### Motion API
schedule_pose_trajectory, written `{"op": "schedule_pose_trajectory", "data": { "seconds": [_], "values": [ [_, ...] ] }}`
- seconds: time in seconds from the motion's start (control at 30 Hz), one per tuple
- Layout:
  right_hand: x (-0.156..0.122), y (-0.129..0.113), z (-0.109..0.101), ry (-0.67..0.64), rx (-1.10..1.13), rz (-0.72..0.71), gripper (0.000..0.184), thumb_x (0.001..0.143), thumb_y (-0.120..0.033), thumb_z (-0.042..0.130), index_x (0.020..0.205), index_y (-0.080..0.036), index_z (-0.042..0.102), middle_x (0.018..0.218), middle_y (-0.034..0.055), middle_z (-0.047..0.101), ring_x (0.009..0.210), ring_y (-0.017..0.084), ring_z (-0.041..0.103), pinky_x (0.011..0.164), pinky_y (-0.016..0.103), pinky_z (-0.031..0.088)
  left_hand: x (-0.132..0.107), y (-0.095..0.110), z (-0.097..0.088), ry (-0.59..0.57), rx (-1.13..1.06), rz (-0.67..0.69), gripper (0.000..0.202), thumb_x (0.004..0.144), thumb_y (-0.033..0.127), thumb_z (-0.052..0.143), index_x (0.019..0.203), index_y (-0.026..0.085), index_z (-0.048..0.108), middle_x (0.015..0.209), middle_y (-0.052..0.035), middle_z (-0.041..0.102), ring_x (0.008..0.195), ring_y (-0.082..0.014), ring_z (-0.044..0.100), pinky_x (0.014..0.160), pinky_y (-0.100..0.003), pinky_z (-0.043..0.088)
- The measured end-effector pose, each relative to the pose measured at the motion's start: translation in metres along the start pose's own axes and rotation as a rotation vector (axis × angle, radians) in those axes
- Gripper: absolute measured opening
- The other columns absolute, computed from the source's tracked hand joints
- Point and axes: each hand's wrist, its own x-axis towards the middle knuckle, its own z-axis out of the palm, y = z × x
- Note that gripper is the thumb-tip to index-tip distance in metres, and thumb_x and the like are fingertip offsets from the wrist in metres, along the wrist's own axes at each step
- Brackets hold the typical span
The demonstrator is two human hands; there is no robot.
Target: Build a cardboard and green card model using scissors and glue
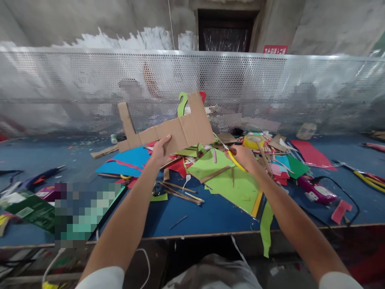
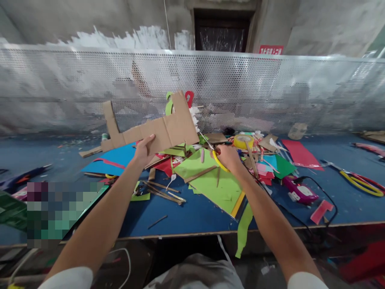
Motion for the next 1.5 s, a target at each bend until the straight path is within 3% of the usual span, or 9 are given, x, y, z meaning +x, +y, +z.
{"op": "schedule_pose_trajectory", "data": {
  "seconds": [0.27, 0.6, 0.73, 0.87, 0.93, 1.07, 1.2, 1.37, 1.5],
  "values": [
    [-0.002, 0.002, 0.001, -0.313, -0.383, 0.028, 0.042, 0.088, -0.052, 0.071, 0.105, -0.015, 0.081, 0.101, 0.0231, 0.081, 0.097, 0.037, 0.078, 0.074, 0.035, 0.051, -0.001, 0.002, -0.015, -0.073, 0.168, -0.066, 0.03, 0.059, 0.026, 0.087, 0.075, 0.017, 0.063, 0.071, -0.0034, 0.072, 0.063, -0.0216, 0.071, 0.059, -0.032, 0.062],
    [0.002, 0.004, 0.007, -0.334, -0.293, -0.003, 0.032, 0.075, -0.036, 0.087, 0.103, -0.021, 0.083, 0.106, 0.0149, 0.082, 0.098, 0.034, 0.077, 0.078, 0.034, 0.056, -0.004, 0.004, -0.011, -0.394, 0.352, -0.019, 0.043, 0.062, 0.042, 0.098, 0.085, 0.016, 0.073, 0.082, -0.0047, 0.075, 0.069, -0.0173, 0.071, 0.064, -0.024, 0.056],
    [0.003, 0.009, 0.001, -0.209, -0.029, -0.076, 0.032, 0.086, -0.047, 0.078, 0.104, -0.021, 0.082, 0.093, 0.0122, 0.082, 0.088, 0.029, 0.077, 0.078, 0.034, 0.056, -0.008, 0.004, 0.004, -0.336, 0.272, 0.027, 0.042, 0.064, 0.044, 0.096, 0.083, 0.017, 0.07, 0.081, -0.0024, 0.073, 0.07, -0.0173, 0.069, 0.064, -0.025, 0.055],
    [0.001, 0.001, 0.002, -0.193, 0.741, -0.053, 0.062, 0.097, -0.075, 0.048, 0.097, -0.02, 0.077, 0.086, 0.0111, 0.079, 0.079, 0.027, 0.075, 0.066, 0.036, 0.059, -0.013, -0.007, 0.026, -0.228, 0.171, 0.103, 0.039, 0.066, 0.043, 0.093, 0.084, 0.019, 0.067, 0.083, -0.0009, 0.072, 0.073, -0.0164, 0.068, 0.063, -0.023, 0.053],
    [0.001, -0.006, 0.006, -0.167, 1.009, -0.048, 0.06, 0.09, -0.078, 0.059, 0.102, -0.021, 0.075, 0.09, 0.0092, 0.079, 0.081, 0.026, 0.074, 0.068, 0.037, 0.062, -0.017, -0.016, 0.038, -0.203, 0.127, 0.125, 0.039, 0.068, 0.043, 0.091, 0.09, 0.021, 0.067, 0.089, -0.0013, 0.074, 0.082, -0.0191, 0.071, 0.07, -0.026, 0.057],
    [0.007, -0.007, 0.008, 0.087, 1.186, -0.049, 0.054, 0.073, -0.055, 0.089, 0.112, -0.024, 0.068, 0.103, 0.004, 0.078, 0.092, 0.022, 0.073, 0.081, 0.035, 0.063, -0.024, -0.027, 0.05, -0.292, 0.107, 0.117, 0.045, 0.071, 0.047, 0.09, 0.105, 0.024, 0.071, 0.107, -0.0041, 0.078, 0.102, -0.0255, 0.074, 0.082, -0.033, 0.061],
    [0.021, 0.021, -0.003, 0.436, 1.38, 0.06, 0.047, 0.072, -0.052, 0.089, 0.099, -0.025, 0.062, 0.091, -0.0021, 0.074, 0.074, 0.014, 0.068, 0.062, 0.025, 0.059, -0.015, -0.016, 0.033, -0.389, 0.207, 0.183, 0.042, 0.077, 0.054, 0.084, 0.099, 0.02, 0.073, 0.103, -0.0087, 0.078, 0.1, -0.0254, 0.075, 0.085, -0.032, 0.06],
    [0.031, 0.051, -0.012, 0.575, 1.533, 0.21, 0.041, 0.071, -0.043, 0.09, 0.089, -0.024, 0.059, 0.071, -0.0075, 0.066, 0.053, 0.008, 0.059, 0.047, 0.017, 0.049, 0.013, -0.004, -0.008, 0.043, 0.454, 0.473, 0.024, 0.084, 0.042, 0.079, 0.091, 0.02, 0.07, 0.097, -0.0045, 0.072, 0.099, -0.0188, 0.069, 0.087, -0.024, 0.053],
    [0.033, 0.058, -0.012, 0.548, 1.494, 0.222, 0.036, 0.069, -0.039, 0.088, 0.084, -0.023, 0.06, 0.069, -0.0065, 0.067, 0.049, 0.008, 0.057, 0.041, 0.018, 0.045, 0.02, -0.014, -0.024, 0.058, 0.347, 0.307, 0.038, 0.076, 0.037, 0.088, 0.105, 0.024, 0.067, 0.118, -0.0055, 0.07, 0.125, -0.0212, 0.061, 0.099, -0.026, 0.05]
  ]
}}
